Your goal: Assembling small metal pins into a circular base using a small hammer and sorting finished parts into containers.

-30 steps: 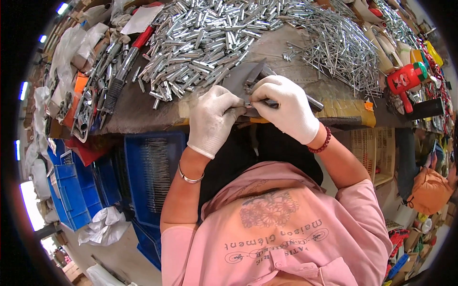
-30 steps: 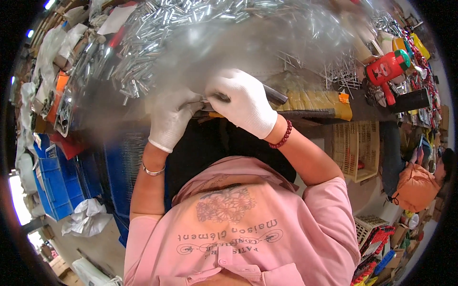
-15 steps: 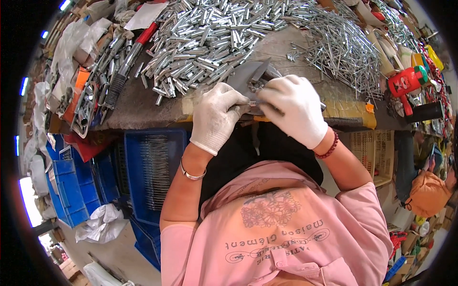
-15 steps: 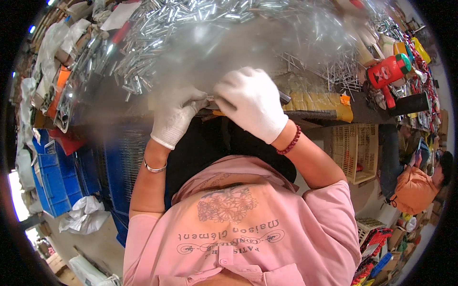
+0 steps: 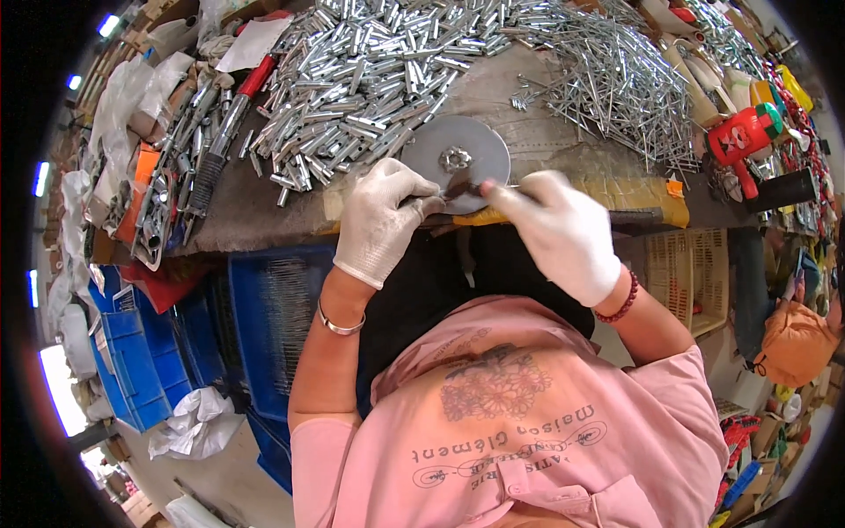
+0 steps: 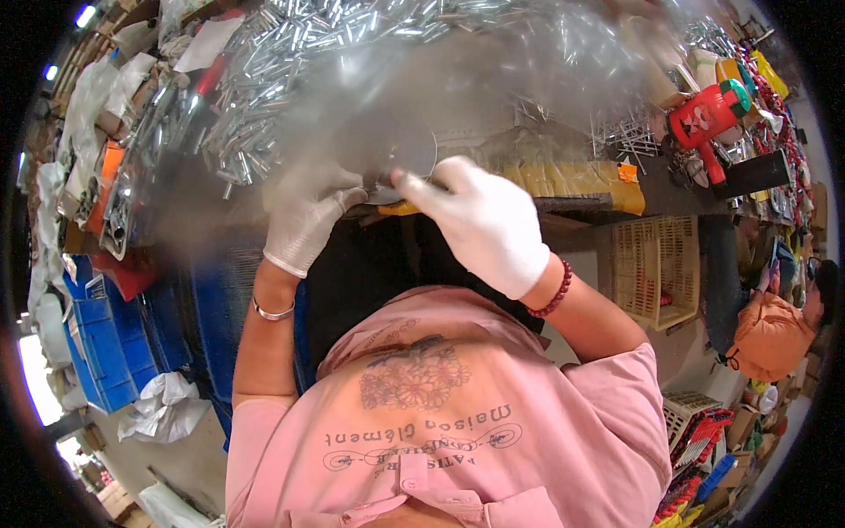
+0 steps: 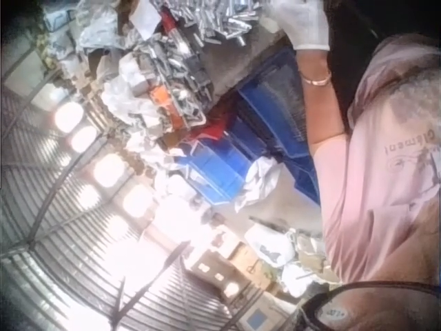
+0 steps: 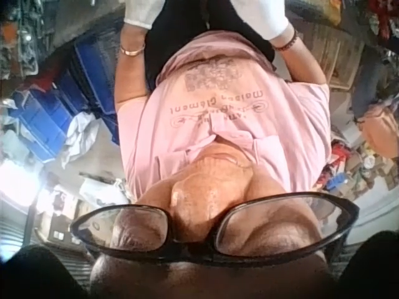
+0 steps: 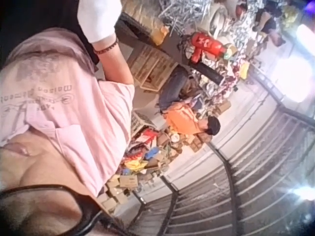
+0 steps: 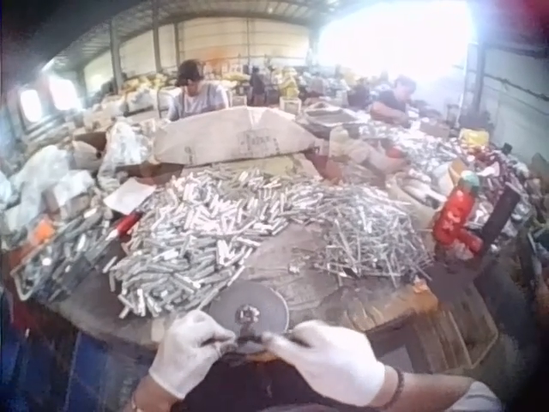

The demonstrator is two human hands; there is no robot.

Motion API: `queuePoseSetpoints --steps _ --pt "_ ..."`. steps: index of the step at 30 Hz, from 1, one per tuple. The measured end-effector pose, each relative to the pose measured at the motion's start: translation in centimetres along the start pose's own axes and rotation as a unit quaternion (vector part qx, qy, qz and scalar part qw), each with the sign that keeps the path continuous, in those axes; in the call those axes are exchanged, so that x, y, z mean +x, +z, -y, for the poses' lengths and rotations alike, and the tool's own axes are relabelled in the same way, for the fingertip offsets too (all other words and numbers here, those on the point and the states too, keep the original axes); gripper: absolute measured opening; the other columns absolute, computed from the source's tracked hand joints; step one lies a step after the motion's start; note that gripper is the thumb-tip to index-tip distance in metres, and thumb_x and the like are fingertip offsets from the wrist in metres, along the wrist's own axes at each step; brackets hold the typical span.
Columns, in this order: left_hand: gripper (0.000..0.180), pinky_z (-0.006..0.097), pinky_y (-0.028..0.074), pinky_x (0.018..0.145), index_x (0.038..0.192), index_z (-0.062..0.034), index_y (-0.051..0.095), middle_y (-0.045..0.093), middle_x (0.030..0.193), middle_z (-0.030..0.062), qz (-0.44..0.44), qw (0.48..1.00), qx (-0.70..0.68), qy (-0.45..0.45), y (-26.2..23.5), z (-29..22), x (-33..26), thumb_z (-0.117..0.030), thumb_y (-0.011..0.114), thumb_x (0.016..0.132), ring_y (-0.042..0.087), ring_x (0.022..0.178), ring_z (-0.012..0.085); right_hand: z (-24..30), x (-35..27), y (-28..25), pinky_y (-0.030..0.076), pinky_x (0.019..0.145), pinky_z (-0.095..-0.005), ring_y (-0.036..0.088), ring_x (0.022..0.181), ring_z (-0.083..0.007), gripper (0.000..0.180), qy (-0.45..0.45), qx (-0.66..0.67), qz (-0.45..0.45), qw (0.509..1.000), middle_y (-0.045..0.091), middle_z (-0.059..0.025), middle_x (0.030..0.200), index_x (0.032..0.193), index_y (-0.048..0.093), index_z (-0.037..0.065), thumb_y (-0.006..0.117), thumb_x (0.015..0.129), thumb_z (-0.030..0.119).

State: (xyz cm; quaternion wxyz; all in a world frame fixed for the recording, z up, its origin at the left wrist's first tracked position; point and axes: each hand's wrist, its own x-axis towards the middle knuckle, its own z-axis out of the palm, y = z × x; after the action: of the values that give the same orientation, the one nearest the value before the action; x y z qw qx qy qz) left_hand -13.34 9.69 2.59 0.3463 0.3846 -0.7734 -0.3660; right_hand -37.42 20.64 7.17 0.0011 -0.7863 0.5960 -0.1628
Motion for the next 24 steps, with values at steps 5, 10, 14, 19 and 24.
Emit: queuePoseSetpoints --steps 5,10,14,19,24 --pt "0.016 0.035 0.056 0.075 0.092 -0.0017 0.082 0.07 0.091 0.0092 0.003 0.999 0.038 0.031 -0.1 -0.4 0.4 0.002 0.089 0.078 0.07 0.082 0.0231 -1.3 1.7 1.1 0.057 0.079 -0.0408 0.068 0.089 -0.0364 0.047 0.036 0.232 -0.099 0.967 0.065 -0.0133 0.101 0.137 0.075 0.016 0.073 0.092 0.001" --pt "0.018 0.033 0.055 0.078 0.096 -0.0013 0.081 0.072 0.093 0.0081 0.022 0.999 0.038 0.013 -0.6 -0.6 0.3 0.0 0.09 0.08 0.07 0.085 0.02 -2.7 3.6 1.6 0.056 0.084 -0.0456 0.067 0.098 -0.0348 0.031 -0.026 0.045 -0.109 0.993 0.064 -0.0118 0.104 0.121 0.077 0.009 0.078 0.091 0.012" --pt "0.016 0.032 0.055 0.076 0.094 -0.0011 0.083 0.069 0.092 0.0079 0.015 1.0 -0.016 -0.007 -0.2 0.3 0.1 0.002 0.089 0.079 0.069 0.086 0.0203 0.0 1.9 2.6 0.055 0.078 -0.0477 0.068 0.092 -0.0339 0.017 0.029 0.057 -0.043 0.997 0.063 -0.0102 0.094 0.093 0.067 0.009 0.08 0.089 0.02" --pt "0.022 0.032 0.055 0.076 0.101 -0.0015 0.083 0.07 0.095 0.0079 -0.032 0.999 -0.011 0.022 0.6 1.0 -1.0 0.002 0.089 0.08 0.068 0.088 0.0202 0.8 0.7 2.9 0.057 0.074 -0.0415 0.072 0.079 -0.0345 0.016 0.105 0.279 0.052 0.953 0.074 -0.0145 0.088 0.103 0.074 0.004 0.076 0.092 0.014" --pt "0.038 0.028 0.052 0.066 0.136 -0.004 0.072 0.073 0.091 0.0077 -0.128 0.984 -0.056 -0.108 3.3 -1.0 -4.2 -0.001 0.075 0.098 0.063 0.069 0.0133 1.5 0.4 3.0 0.057 0.075 -0.0413 0.074 0.081 -0.0345 0.023 0.161 0.396 0.103 0.898 0.075 -0.0182 0.088 0.109 0.075 0.002 0.072 0.092 0.017"
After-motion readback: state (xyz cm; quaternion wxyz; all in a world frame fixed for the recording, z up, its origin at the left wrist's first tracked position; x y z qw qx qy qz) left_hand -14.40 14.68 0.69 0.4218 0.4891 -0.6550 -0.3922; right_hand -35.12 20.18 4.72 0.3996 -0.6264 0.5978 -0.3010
